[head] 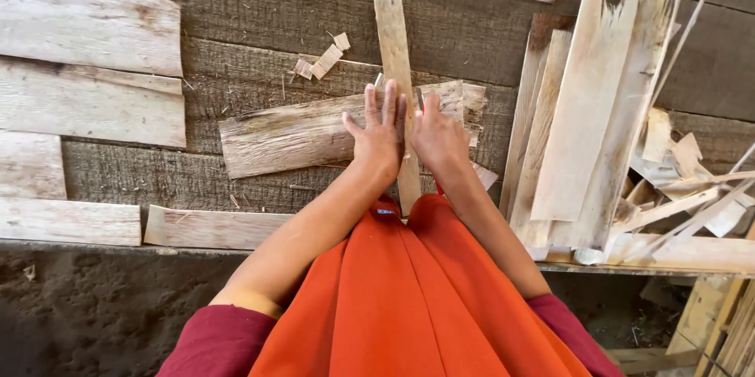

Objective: The person uses a red utility knife to shave thin strips from several wooden planks on a workbench. They repeatedly hold each plank with one hand and scrape along its surface with the knife, producing wood shavings that accumulate on the bench.

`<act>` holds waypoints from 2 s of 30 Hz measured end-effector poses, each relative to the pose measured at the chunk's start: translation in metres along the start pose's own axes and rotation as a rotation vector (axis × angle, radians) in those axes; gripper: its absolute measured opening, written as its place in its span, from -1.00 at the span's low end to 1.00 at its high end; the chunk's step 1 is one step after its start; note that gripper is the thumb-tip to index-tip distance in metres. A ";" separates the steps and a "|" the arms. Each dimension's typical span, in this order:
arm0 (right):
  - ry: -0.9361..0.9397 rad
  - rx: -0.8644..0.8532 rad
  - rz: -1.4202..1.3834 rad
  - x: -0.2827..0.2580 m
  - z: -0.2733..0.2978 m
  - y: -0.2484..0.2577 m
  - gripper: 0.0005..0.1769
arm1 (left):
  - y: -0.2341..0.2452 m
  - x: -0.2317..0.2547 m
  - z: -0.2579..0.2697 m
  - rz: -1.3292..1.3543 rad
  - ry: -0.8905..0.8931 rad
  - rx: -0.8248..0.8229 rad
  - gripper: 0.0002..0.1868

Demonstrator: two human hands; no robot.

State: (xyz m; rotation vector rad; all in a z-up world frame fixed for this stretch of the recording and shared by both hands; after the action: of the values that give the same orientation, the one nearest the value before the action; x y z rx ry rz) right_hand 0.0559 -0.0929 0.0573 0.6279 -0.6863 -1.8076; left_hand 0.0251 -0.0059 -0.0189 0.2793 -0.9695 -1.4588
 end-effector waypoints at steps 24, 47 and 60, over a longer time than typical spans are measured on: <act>-0.064 -0.186 0.052 0.024 0.019 -0.040 -0.52 | -0.001 0.002 -0.004 -0.001 0.041 -0.009 -0.23; 0.004 0.075 -0.043 0.035 -0.002 -0.030 -0.70 | 0.009 0.006 0.002 -0.021 0.026 -0.062 0.10; -0.017 -0.087 0.085 -0.014 -0.014 -0.001 -0.68 | -0.005 -0.001 -0.008 -0.004 0.049 -0.059 -0.07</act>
State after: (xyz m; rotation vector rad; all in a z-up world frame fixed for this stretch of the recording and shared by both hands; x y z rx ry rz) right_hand 0.0692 -0.0815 0.0479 0.5190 -0.6328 -1.7554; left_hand 0.0273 -0.0094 -0.0277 0.2730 -0.8858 -1.4751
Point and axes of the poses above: each hand's wrist, its own z-axis away from the middle knuckle, its own y-axis out of the back of the hand, x = y × z, the point moved 4 cm from there along -z, towards the middle knuckle, and after that the axes turned 10 degrees about -y, right-handed, at the moved point
